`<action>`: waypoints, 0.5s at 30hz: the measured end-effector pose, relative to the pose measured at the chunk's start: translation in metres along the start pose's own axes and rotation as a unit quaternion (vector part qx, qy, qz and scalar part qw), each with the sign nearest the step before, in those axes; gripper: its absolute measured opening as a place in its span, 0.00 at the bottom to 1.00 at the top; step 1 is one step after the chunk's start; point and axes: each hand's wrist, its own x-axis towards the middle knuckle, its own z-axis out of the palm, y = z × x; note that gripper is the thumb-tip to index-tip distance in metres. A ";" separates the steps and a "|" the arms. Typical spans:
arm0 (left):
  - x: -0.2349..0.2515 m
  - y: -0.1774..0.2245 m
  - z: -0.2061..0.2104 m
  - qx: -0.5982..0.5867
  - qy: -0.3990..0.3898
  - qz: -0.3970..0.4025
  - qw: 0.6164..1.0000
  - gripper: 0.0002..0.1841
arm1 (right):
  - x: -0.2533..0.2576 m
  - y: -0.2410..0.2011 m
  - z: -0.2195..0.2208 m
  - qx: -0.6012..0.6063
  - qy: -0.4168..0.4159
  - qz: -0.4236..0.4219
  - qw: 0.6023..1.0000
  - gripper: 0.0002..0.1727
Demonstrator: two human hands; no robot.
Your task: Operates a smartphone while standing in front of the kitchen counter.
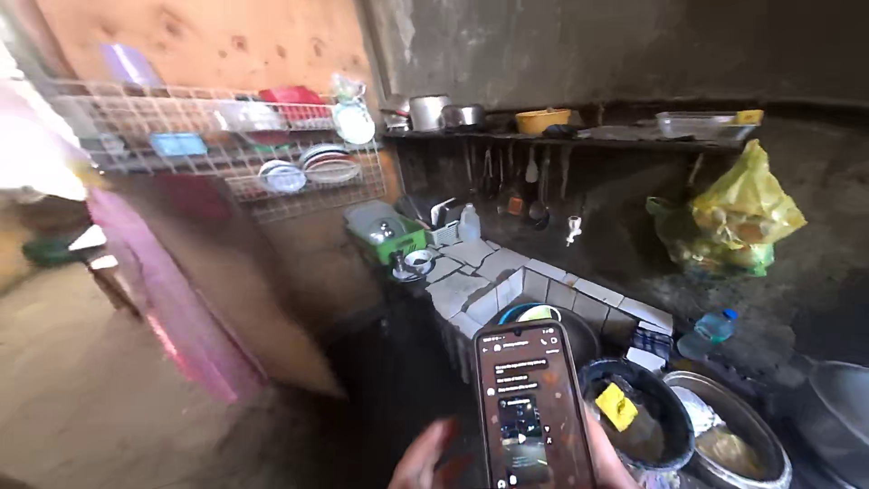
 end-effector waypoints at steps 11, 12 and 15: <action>0.046 0.022 -0.064 -0.095 -0.149 -0.009 0.984 0.68 | 0.073 0.063 0.027 -0.022 0.007 0.032 0.999 0.43; 0.049 0.021 -0.069 -0.088 -0.150 -0.005 0.985 0.69 | 0.076 0.068 0.028 -0.019 0.012 0.027 0.999 0.42; 0.058 0.020 -0.080 -0.088 -0.158 0.001 0.983 0.68 | 0.083 0.081 0.030 -0.047 0.030 0.004 0.998 0.41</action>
